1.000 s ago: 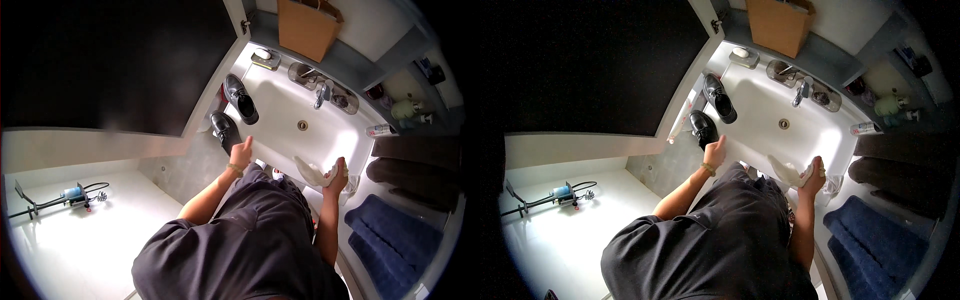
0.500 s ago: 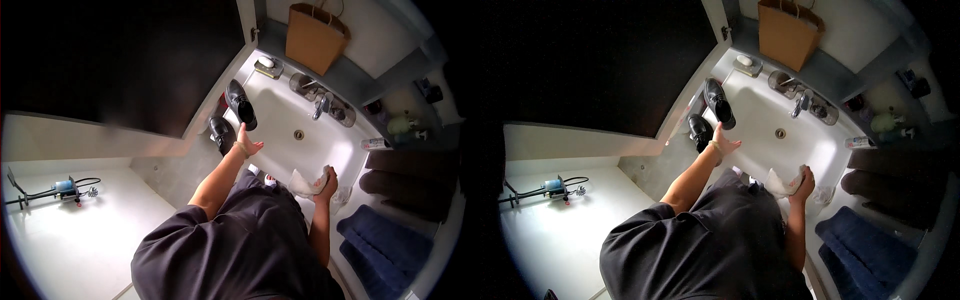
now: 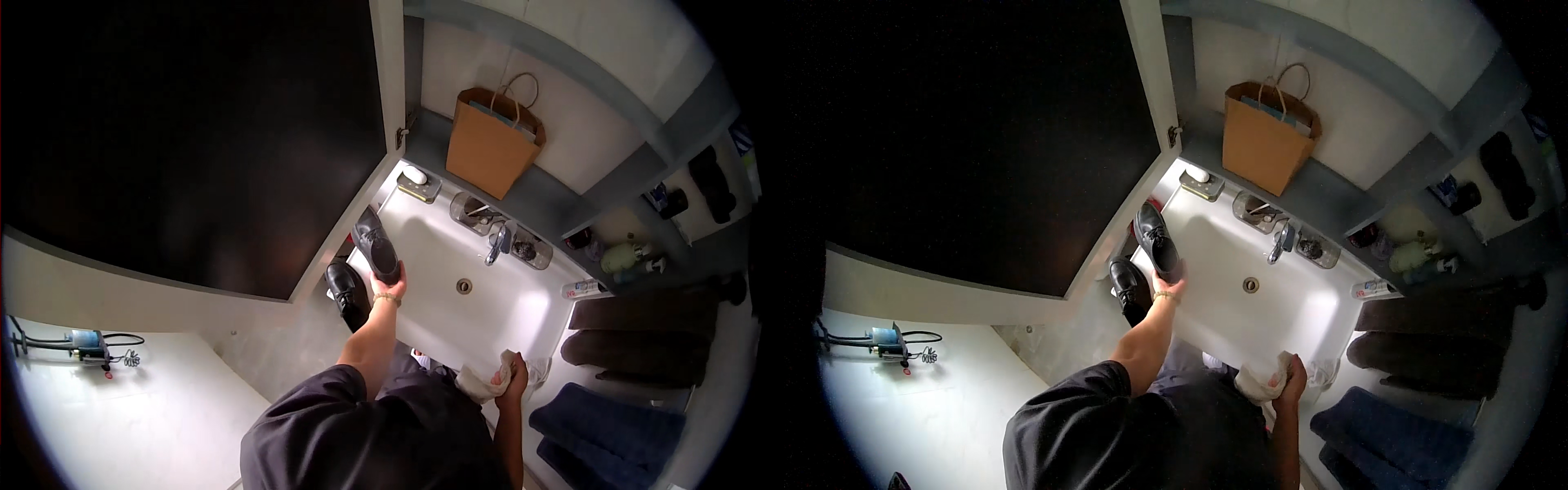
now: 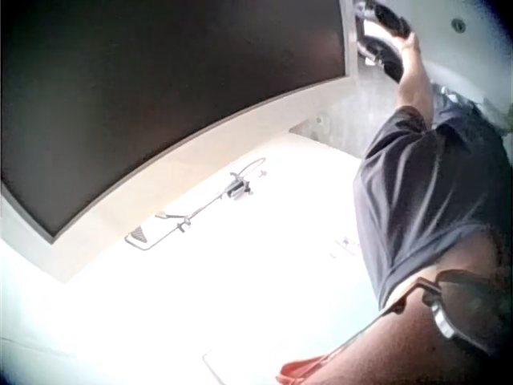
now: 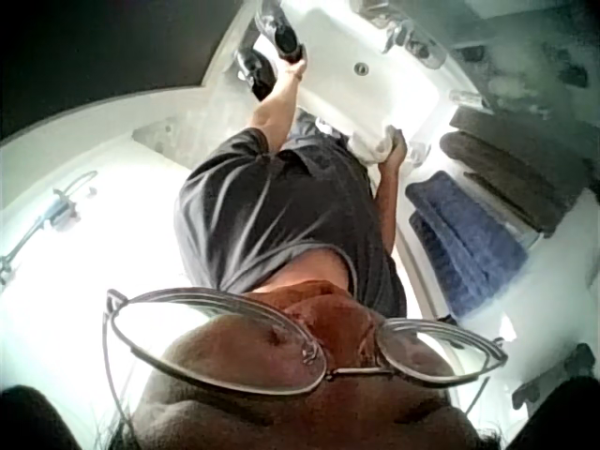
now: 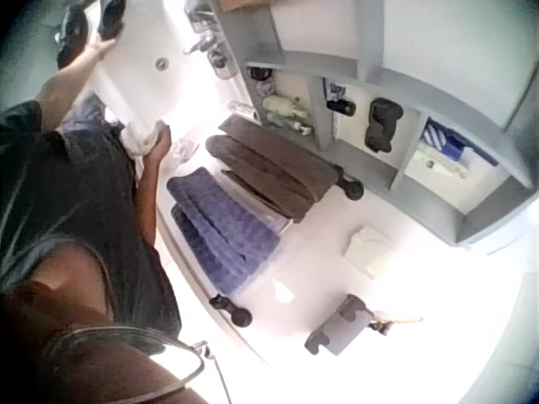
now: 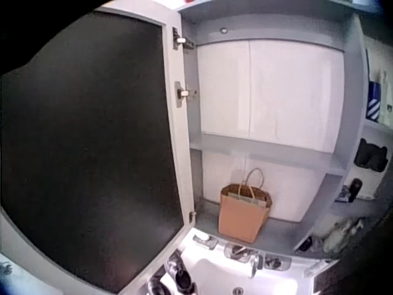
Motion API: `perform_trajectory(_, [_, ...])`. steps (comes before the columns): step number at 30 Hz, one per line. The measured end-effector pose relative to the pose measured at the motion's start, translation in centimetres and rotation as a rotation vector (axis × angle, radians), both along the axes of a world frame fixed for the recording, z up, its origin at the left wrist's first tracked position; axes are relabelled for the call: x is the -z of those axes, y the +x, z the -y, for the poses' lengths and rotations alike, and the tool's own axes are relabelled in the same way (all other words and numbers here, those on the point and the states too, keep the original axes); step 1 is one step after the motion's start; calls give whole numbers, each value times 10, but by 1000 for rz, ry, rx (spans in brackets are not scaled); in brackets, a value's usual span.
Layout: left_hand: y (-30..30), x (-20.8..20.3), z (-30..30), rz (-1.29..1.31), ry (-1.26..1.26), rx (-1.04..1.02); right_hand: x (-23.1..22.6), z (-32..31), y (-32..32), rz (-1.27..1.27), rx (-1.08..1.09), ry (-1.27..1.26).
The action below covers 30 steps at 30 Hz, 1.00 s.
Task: The person organizes shoes by placing them into a shoe cabinet, then carries black shoes to the bathroom. They retrieve a cloth from under the sink and wipe the shoes with it.
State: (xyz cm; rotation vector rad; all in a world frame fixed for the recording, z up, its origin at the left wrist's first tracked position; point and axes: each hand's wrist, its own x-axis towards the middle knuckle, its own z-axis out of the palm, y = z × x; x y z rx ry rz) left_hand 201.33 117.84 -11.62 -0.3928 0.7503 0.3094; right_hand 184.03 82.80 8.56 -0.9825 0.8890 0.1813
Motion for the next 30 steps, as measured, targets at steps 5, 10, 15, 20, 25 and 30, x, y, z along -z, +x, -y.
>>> perform_trajectory(5, [-18,-39,25,184,-1,170,23,20,-5,164,-100,17])
perform_trajectory(10, [-88,-83,36,284,310,598,15,-2,33,200,-206,82])
perform_trajectory(15, [-238,-122,50,417,438,844,-3,-18,70,315,-200,201])
perform_trajectory(20, [-374,-214,60,448,470,624,-15,-85,71,408,-665,173])
perform_trajectory(25, [-471,-217,73,300,548,444,-27,-172,14,632,-1151,59])
perform_trajectory(30, [-528,-243,81,-30,524,107,-45,-229,-66,703,-1476,3])
